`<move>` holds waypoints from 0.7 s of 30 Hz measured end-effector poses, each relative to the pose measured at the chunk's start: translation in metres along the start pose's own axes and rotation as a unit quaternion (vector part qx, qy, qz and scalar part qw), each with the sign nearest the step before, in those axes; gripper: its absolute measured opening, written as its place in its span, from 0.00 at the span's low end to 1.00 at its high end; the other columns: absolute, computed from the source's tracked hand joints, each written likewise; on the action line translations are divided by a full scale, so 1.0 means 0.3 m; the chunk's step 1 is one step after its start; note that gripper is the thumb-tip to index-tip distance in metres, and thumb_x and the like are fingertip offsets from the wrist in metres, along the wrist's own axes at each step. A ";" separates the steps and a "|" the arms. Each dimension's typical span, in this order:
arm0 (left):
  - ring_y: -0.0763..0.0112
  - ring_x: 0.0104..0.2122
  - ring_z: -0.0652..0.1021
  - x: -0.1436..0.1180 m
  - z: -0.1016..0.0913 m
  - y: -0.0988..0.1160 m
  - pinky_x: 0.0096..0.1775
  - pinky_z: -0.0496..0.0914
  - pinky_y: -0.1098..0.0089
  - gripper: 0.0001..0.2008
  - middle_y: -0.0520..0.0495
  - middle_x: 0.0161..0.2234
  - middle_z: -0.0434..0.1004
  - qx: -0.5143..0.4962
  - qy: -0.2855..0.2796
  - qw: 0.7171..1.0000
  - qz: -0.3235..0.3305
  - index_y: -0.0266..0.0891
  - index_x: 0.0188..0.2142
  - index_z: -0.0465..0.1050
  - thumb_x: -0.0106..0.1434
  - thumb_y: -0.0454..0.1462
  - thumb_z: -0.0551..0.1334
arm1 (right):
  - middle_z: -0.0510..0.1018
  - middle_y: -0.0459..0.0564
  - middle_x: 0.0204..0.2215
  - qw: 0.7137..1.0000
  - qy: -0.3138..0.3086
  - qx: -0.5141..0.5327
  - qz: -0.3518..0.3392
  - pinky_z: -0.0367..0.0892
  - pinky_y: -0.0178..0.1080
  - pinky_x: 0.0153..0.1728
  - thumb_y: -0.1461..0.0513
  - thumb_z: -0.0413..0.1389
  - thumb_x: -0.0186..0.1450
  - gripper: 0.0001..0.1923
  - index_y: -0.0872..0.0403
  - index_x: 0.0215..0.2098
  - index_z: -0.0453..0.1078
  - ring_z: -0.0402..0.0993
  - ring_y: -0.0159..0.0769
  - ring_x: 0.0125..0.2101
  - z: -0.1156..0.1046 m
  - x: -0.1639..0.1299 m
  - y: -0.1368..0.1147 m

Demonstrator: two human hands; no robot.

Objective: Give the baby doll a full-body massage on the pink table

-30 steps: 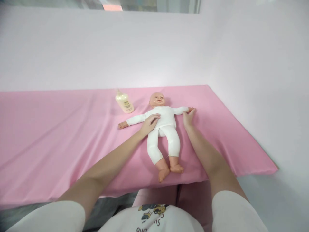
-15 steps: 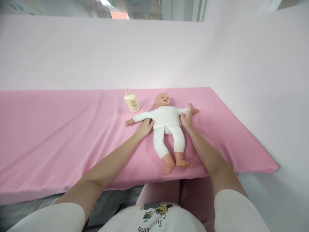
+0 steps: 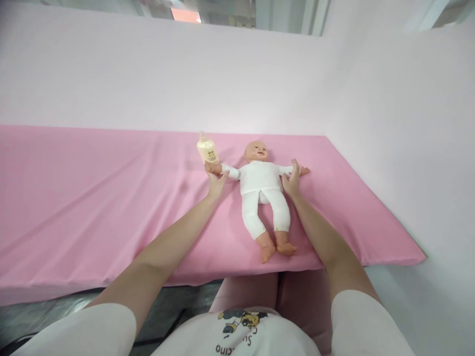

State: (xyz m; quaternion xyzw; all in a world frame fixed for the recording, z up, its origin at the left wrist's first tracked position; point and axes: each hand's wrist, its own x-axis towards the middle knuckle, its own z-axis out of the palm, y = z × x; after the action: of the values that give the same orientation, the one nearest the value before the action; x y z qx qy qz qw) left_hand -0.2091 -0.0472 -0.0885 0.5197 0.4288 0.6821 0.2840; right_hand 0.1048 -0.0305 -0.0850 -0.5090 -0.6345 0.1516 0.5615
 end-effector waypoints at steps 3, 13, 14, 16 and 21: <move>0.55 0.61 0.76 0.002 0.000 0.024 0.63 0.71 0.53 0.34 0.36 0.61 0.72 -0.027 0.044 0.999 -0.009 0.45 0.59 0.65 0.58 0.53 0.72 | 0.61 0.65 0.69 0.999 -0.017 -0.007 -0.039 0.67 0.58 0.63 0.58 0.51 0.63 0.37 0.55 0.70 0.53 0.60 0.50 0.69 -0.008 0.003 -0.054; 0.61 0.37 0.81 -0.075 0.032 0.076 0.43 0.78 0.60 0.23 0.45 0.33 0.82 0.011 -0.197 0.979 -0.045 0.40 0.36 0.77 0.57 0.57 0.69 | 0.71 0.59 0.65 0.856 -0.429 0.003 -0.288 0.63 0.54 0.67 0.57 0.65 0.65 0.29 0.52 0.64 0.70 0.70 0.50 0.63 0.196 0.009 -0.464; 0.60 0.36 0.81 -0.075 0.027 0.074 0.42 0.79 0.60 0.22 0.45 0.32 0.82 0.019 -0.216 0.975 -0.049 0.40 0.35 0.77 0.56 0.56 0.69 | 0.72 0.58 0.65 0.843 -0.451 0.000 -0.295 0.63 0.55 0.67 0.59 0.66 0.65 0.27 0.50 0.61 0.72 0.70 0.50 0.64 0.229 -0.004 -0.472; 0.56 0.39 0.82 -0.074 0.015 0.067 0.44 0.79 0.57 0.20 0.43 0.33 0.82 0.033 -0.236 0.970 -0.049 0.41 0.32 0.78 0.55 0.55 0.70 | 0.76 0.57 0.62 0.853 -0.440 0.026 -0.278 0.62 0.55 0.68 0.61 0.64 0.66 0.21 0.50 0.57 0.76 0.69 0.48 0.65 0.282 -0.032 -0.463; 0.50 0.42 0.83 -0.078 0.003 0.031 0.44 0.80 0.50 0.32 0.38 0.35 0.81 0.028 -0.234 0.971 -0.041 0.40 0.38 0.79 0.61 0.66 0.58 | 0.78 0.57 0.59 0.870 -0.418 0.084 -0.248 0.62 0.56 0.67 0.62 0.66 0.63 0.25 0.48 0.59 0.75 0.69 0.48 0.65 0.302 -0.062 -0.407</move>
State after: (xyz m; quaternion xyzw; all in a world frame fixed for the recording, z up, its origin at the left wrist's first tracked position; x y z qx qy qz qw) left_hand -0.2006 -0.0708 -0.0911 0.6547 0.3902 0.5171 0.3896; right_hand -0.0346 -0.0646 -0.0314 -0.1747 -0.9001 0.2586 0.3039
